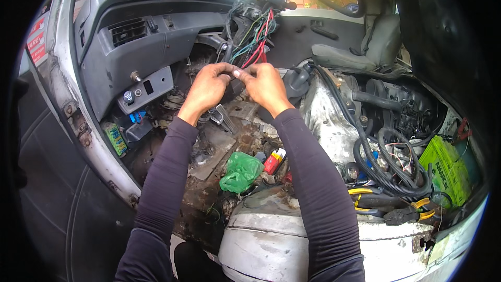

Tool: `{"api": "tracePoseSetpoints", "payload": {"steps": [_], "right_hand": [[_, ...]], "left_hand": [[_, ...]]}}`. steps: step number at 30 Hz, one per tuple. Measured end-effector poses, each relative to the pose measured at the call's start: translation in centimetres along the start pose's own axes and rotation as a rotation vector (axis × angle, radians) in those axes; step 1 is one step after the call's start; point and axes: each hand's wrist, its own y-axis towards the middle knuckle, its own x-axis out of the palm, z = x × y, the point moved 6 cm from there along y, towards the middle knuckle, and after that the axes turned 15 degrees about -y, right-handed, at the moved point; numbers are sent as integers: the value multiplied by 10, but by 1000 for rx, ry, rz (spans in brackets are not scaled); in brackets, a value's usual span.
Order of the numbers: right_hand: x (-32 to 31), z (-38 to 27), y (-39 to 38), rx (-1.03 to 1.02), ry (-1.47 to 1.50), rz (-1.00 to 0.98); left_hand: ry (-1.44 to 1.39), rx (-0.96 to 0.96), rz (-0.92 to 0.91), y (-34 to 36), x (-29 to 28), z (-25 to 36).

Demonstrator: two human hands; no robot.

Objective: The person works on the vehicle's interior wiring near the dashboard and steering column. They strip wire ends, connect wires, and secure them with a black corrugated conduit. Tools and a green plastic bag are visible on the floor.

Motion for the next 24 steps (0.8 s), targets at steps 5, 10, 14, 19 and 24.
{"api": "tracePoseSetpoints", "payload": {"steps": [5, 10, 14, 19, 24], "right_hand": [[0, -7, -10, 10, -92, -41], [-10, -36, -29, -188, -315, 192], [-20, -51, -35, -282, -438, 100], [-28, -58, -43, -288, -518, 48], [-3, -65, -66, -403, -677, -189]], "left_hand": [[-141, -35, 80, -4, 1, 8], [30, -42, 143, 0, 4, 18], [-54, -10, 107, 8, 10, 18], [-257, 9, -96, 3, 11, 6], [-227, -13, 121, 6, 13, -1]]}}
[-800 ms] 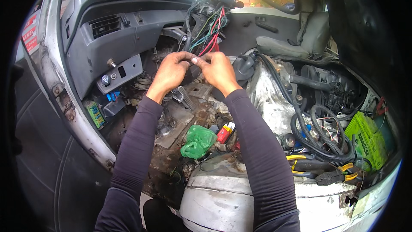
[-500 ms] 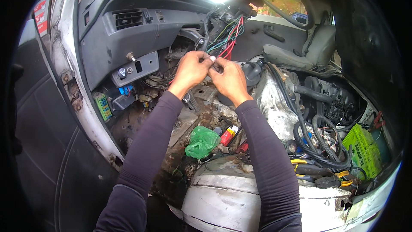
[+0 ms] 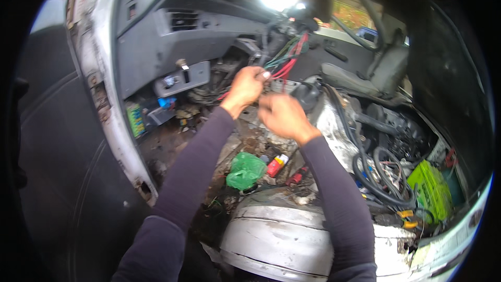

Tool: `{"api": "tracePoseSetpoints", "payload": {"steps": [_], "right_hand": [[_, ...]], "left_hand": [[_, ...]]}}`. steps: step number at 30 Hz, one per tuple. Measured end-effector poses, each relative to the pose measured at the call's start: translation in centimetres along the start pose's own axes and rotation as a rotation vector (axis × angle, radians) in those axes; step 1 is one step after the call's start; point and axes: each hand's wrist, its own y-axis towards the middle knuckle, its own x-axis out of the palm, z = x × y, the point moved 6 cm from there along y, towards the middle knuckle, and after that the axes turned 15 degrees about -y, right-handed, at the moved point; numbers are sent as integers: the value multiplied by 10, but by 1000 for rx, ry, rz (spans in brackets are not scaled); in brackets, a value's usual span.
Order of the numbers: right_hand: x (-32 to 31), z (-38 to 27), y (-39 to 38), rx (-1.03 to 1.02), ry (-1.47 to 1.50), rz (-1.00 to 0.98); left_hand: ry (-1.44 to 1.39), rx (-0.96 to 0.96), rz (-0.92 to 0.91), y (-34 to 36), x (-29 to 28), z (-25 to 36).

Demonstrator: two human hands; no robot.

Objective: The person works on the vehicle's interior wiring near the dashboard and steering column. They strip wire ends, connect wires, and secure them with a black corrugated conduit. Tools and a green plastic bag are visible on the floor.

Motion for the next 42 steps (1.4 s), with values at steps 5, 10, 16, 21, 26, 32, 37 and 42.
{"api": "tracePoseSetpoints", "payload": {"steps": [5, 10, 16, 21, 26, 32, 37, 42], "right_hand": [[-9, -11, -65, -205, -66, -213], [-46, 21, -145, -31, -156, -245], [-50, 41, -209, 275, -202, -275], [-48, 41, -216, 331, -167, -221], [-41, 38, -218, 384, -232, -212], [-30, 38, -218, 411, -325, -252], [-26, 38, -222, 404, -350, -247], [-25, 43, -230, 469, -334, -310]], "left_hand": [[41, 52, 160, -27, 6, 2], [-61, 194, 303, -34, -7, 5], [-365, 43, 416, -140, -23, -60], [-539, -291, 432, -257, -54, -129], [-504, -503, 554, -341, -58, -149], [-454, -491, 479, -353, -43, -142], [-449, -560, 466, -351, -44, -145], [-446, -617, 523, -354, -60, -154]]}}
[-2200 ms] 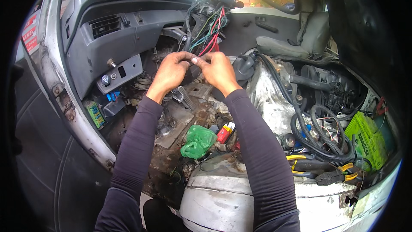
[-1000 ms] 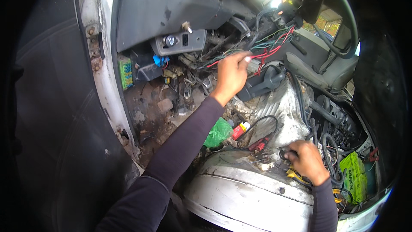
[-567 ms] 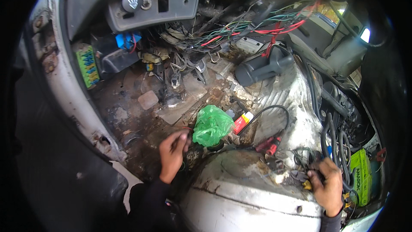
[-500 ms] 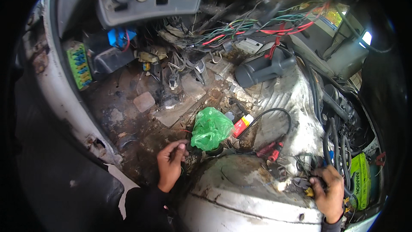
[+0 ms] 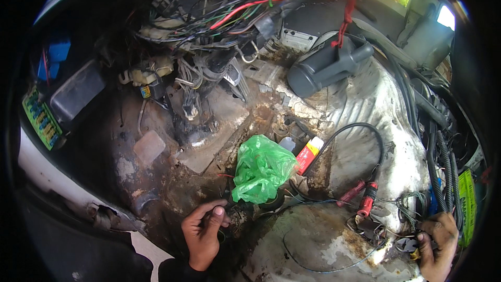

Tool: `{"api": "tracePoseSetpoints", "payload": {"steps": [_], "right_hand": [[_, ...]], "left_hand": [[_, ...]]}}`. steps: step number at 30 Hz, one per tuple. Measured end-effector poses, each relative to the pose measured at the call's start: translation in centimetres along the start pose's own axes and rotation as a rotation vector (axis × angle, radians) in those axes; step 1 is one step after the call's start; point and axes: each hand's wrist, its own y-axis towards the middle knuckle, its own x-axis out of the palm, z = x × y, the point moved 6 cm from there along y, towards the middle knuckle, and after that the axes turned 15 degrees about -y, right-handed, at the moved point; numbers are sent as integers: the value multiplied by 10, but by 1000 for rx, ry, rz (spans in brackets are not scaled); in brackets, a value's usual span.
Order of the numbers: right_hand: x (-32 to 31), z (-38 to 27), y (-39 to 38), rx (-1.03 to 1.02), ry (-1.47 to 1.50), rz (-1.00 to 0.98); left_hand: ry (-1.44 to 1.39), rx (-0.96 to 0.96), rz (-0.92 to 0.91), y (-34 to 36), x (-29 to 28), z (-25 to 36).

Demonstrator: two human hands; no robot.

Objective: The person works on the vehicle's interior wiring near the dashboard and steering column. They strip wire ends, connect wires, and secure them with a black corrugated conduit. Tools and a green plastic bag are visible on the floor.

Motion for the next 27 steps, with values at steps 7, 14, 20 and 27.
{"api": "tracePoseSetpoints", "payload": {"steps": [7, 14, 20, 27], "right_hand": [[0, 4, -9, 50, -6, 103], [-5, -4, 1, -34, 42, 84], [-11, -10, 5, -109, 62, 123], [-15, -8, 2, -113, 84, 116]], "left_hand": [[-22, 33, 41, 8, -7, -1], [122, 201, -8, 25, 14, 55], [342, 1005, -174, 64, 107, 185], [664, 776, -189, 147, 177, 232]]}}
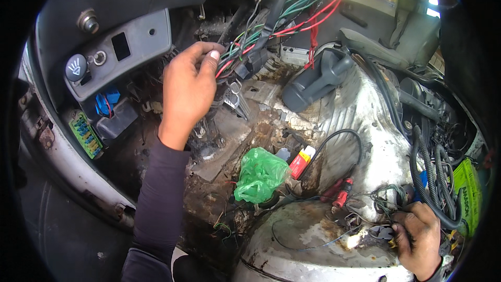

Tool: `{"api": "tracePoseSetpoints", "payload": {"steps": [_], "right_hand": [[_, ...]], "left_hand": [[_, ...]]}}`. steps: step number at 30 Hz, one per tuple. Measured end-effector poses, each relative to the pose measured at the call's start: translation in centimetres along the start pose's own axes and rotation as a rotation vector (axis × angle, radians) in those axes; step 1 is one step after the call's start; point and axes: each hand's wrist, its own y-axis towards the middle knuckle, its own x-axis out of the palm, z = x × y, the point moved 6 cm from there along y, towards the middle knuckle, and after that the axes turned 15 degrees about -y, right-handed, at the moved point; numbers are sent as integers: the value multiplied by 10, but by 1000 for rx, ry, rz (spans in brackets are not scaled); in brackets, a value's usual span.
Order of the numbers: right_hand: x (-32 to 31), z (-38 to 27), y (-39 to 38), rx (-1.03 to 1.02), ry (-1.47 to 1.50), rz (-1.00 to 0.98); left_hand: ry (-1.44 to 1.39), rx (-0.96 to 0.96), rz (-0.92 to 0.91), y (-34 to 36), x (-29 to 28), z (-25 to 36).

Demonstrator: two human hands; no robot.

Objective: The person works on the vehicle's interior wiring near the dashboard and steering column. They strip wire ends, connect wires, and secure them with a black corrugated conduit. Tools and a green plastic bag are visible on the floor.

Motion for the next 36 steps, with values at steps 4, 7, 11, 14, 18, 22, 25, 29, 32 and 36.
{"api": "tracePoseSetpoints", "payload": {"steps": [4, 7, 11, 14, 18, 22, 25, 29, 32, 36], "right_hand": [[1, 4, 0, 1, -3, 12], [-1, 5, -1, -19, 6, 47], [-3, 5, -1, 35, 43, 29], [-9, 4, 0, 38, 79, 83], [-12, 9, 0, 87, 216, 97], [-6, 15, 0, 239, 446, -11], [-9, 4, 9, 263, 704, -4], [-27, -35, 43, 110, 812, -40], [-40, -77, 85, -89, 825, -32], [-55, -132, 159, -317, 732, 212]], "left_hand": [[-93, -151, -146, 19, -2, -12], [-60, -31, -117, 28, -6, -12], [59, 238, -275, 35, 2, -5], [-215, -14, -284, 46, 7, -17], [-196, 66, -90, 42, 1, -13], [118, 202, -84, 33, 2, -6], [58, 120, -205, 32, 8, -9], [-51, 90, -326, 36, 15, -6], [-148, -28, -350, 38, 18, -10], [-469, -157, -309, 37, 15, -15]]}}
